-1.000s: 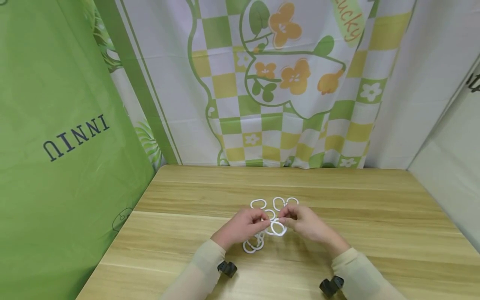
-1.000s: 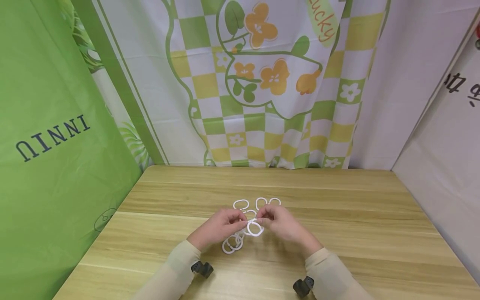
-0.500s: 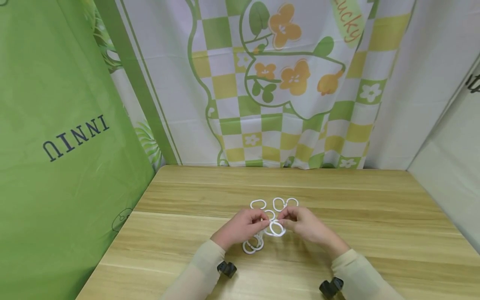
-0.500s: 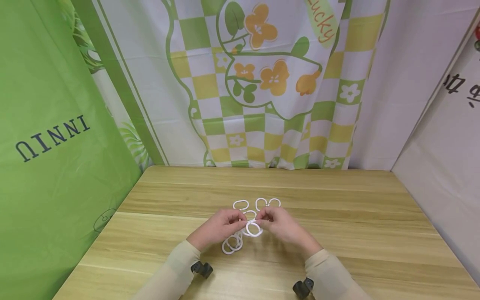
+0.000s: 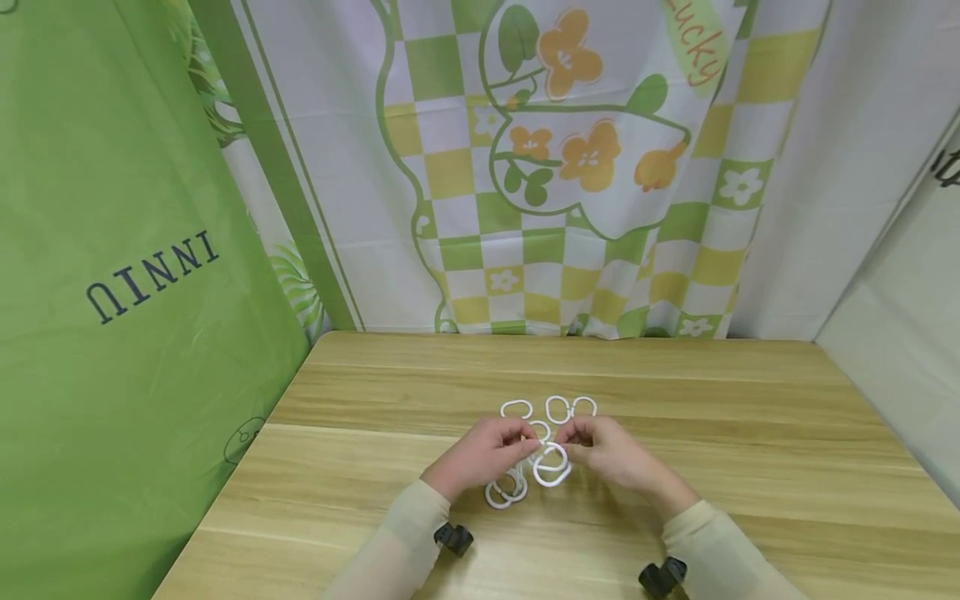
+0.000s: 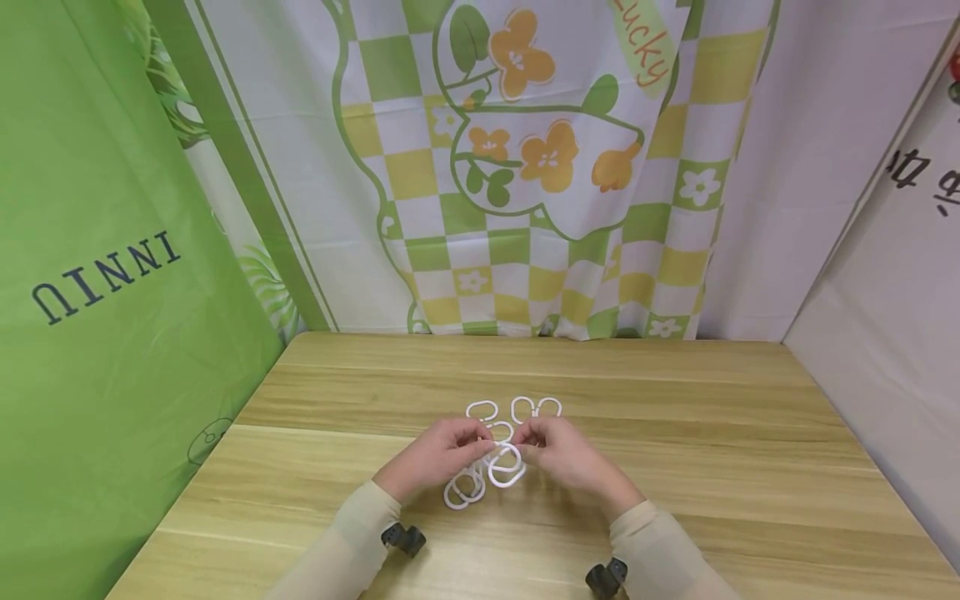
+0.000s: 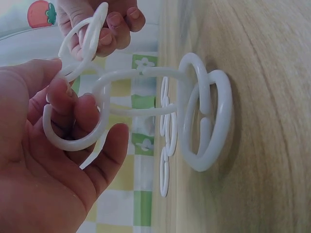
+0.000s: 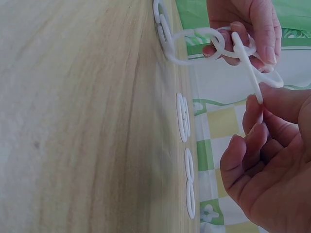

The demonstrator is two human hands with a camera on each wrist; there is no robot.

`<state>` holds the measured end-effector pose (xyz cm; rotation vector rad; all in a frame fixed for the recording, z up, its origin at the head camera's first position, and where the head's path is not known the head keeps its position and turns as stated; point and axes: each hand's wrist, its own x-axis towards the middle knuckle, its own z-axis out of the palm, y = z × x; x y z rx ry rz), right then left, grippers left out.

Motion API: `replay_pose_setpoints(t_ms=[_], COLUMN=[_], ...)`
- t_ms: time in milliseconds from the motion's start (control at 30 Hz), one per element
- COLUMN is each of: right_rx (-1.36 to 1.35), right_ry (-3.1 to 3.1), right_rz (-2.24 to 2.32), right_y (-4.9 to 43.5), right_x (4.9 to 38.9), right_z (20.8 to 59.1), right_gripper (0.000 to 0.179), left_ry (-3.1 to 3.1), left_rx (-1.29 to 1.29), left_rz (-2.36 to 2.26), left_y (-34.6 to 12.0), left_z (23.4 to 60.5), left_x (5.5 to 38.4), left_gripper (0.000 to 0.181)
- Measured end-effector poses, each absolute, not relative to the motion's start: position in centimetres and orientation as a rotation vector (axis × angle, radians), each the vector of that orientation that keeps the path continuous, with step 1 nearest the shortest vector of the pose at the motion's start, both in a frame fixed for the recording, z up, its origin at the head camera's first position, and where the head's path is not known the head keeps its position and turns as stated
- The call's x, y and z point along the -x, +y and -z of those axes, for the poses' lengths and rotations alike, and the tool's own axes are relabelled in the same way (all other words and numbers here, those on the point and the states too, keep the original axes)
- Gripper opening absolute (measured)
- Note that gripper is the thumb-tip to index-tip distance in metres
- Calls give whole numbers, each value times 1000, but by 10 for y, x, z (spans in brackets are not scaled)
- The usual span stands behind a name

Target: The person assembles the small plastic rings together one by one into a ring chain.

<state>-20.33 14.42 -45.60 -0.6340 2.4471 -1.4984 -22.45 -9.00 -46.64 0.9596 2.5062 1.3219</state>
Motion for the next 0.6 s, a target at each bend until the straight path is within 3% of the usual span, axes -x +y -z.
replay_pose_setpoints(t_ms=[600], right_rx=[420], right_ry=[2580], right_rz=[1576], right_y=[149], right_x=[205], right_z=[457], right_gripper=[19], left_ry=[2454], left_rx=[-959], left_rz=[-1418], left_y=[-91], left_z=[469], left_x=[225], left_gripper=[14])
